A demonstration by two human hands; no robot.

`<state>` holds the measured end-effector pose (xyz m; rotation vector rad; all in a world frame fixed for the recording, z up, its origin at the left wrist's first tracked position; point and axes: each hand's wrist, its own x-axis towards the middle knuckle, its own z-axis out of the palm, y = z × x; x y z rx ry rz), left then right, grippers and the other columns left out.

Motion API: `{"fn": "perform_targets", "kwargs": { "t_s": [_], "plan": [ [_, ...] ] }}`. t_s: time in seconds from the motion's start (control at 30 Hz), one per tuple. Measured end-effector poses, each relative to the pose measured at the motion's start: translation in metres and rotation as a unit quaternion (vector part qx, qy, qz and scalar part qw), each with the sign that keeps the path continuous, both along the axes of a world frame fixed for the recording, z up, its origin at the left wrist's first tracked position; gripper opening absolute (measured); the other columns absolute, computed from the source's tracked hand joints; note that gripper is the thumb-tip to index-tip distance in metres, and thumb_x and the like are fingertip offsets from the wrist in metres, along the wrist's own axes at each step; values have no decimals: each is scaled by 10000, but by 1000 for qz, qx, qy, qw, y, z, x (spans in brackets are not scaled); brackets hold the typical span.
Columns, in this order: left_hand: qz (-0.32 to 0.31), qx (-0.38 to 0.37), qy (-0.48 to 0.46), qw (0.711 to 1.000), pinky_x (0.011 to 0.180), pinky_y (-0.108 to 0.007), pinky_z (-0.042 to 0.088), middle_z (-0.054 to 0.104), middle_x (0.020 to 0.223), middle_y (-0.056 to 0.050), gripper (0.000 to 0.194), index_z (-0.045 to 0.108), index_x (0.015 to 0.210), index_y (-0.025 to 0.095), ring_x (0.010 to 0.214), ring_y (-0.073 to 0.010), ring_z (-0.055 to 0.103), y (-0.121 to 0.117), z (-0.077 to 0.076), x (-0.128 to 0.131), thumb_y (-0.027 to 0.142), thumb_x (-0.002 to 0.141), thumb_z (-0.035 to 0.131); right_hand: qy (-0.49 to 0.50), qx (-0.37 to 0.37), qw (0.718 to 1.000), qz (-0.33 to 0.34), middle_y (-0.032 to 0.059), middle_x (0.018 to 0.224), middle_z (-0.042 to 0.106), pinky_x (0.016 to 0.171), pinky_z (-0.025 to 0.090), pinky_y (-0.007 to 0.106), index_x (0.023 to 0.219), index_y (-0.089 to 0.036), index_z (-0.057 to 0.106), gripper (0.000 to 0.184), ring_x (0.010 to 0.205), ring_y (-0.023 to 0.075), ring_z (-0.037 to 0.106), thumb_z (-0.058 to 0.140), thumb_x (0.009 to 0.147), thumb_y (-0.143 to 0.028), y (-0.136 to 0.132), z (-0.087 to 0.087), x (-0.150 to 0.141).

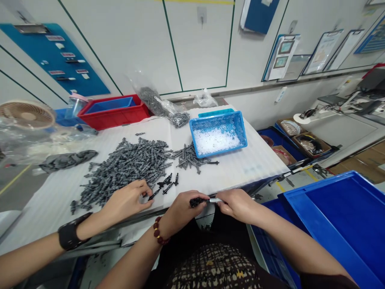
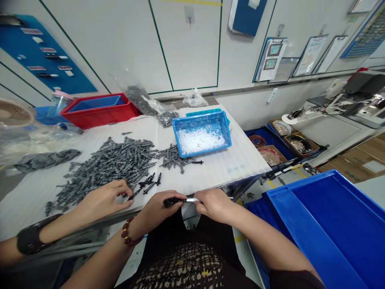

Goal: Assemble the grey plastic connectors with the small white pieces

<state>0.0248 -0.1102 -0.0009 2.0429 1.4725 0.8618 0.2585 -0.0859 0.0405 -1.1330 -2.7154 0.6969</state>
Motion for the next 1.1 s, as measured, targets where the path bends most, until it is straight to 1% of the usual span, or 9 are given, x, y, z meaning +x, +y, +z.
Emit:
{"fn": "perform_targets", "kwargs": {
  "t_s": [0.1, 0.23, 0.33, 0.43, 0.6, 0.83, 0.97, 1.1],
  "plan": [
    [-47, -33, 22, 998, 612, -254, 491, 666, 694, 7, 134, 686, 811, 304, 747, -207, 634, 0, 7, 5, 295, 736, 576, -2, 11, 1000, -9, 2, 677, 613, 533, 163, 262, 759, -181, 585, 153, 584, 122, 485, 474, 854, -228, 0, -2, 1],
    [-35, -17, 20, 999, 609, -252, 488, 655, 670, 8, 142, 687, 806, 304, 730, -202, 633, -1, 10, 8, 304, 745, 559, -12, 21, 1000, -19, 8, 656, 611, 527, 147, 269, 731, -179, 592, 220, 578, 124, 490, 473, 873, -297, 0, -2, 1],
    [-33, -22, 26, 999, 608, -257, 486, 650, 665, 4, 131, 687, 788, 305, 731, -205, 633, -1, 11, 9, 320, 747, 563, -20, 26, 999, -26, 13, 660, 622, 524, 147, 269, 725, -178, 598, 247, 585, 129, 507, 477, 875, -332, 0, -2, 1],
    [-45, -36, 32, 998, 616, -267, 487, 657, 689, -1, 134, 686, 789, 305, 734, -205, 631, -2, 14, 11, 332, 758, 558, -27, 39, 998, -37, 17, 653, 628, 521, 148, 269, 709, -180, 602, 279, 592, 135, 529, 477, 872, -370, -1, -3, 0],
    [-84, -77, 26, 993, 656, -269, 483, 673, 770, -12, 172, 681, 868, 300, 745, -191, 622, -2, 26, 18, 344, 789, 535, -57, 55, 995, -58, 36, 650, 644, 517, 140, 277, 700, -184, 626, 317, 586, 143, 537, 485, 859, -419, -2, -3, 0],
    [-90, -96, -8, 991, 666, -248, 482, 689, 805, -14, 180, 689, 893, 258, 722, -167, 623, -2, 39, 26, 297, 797, 541, -77, 60, 992, -76, 51, 663, 661, 514, 136, 275, 709, -184, 644, 382, 601, 154, 560, 454, 869, -474, -2, -5, 1],
    [-86, -100, -24, 991, 677, -232, 478, 693, 792, -17, 178, 691, 883, 210, 721, -150, 628, -3, 39, 32, 239, 789, 541, -85, 55, 992, -80, 52, 669, 663, 512, 155, 271, 714, -187, 648, 377, 618, 163, 571, 456, 871, -471, -2, -5, 0],
    [-70, -103, -30, 992, 696, -234, 476, 698, 801, -21, 179, 694, 879, 197, 732, -150, 631, -3, 37, 33, 221, 777, 549, -92, 43, 991, -85, 55, 687, 670, 517, 191, 261, 743, -190, 658, 377, 638, 169, 582, 451, 878, -474, -2, -5, 2]
  ]
}}
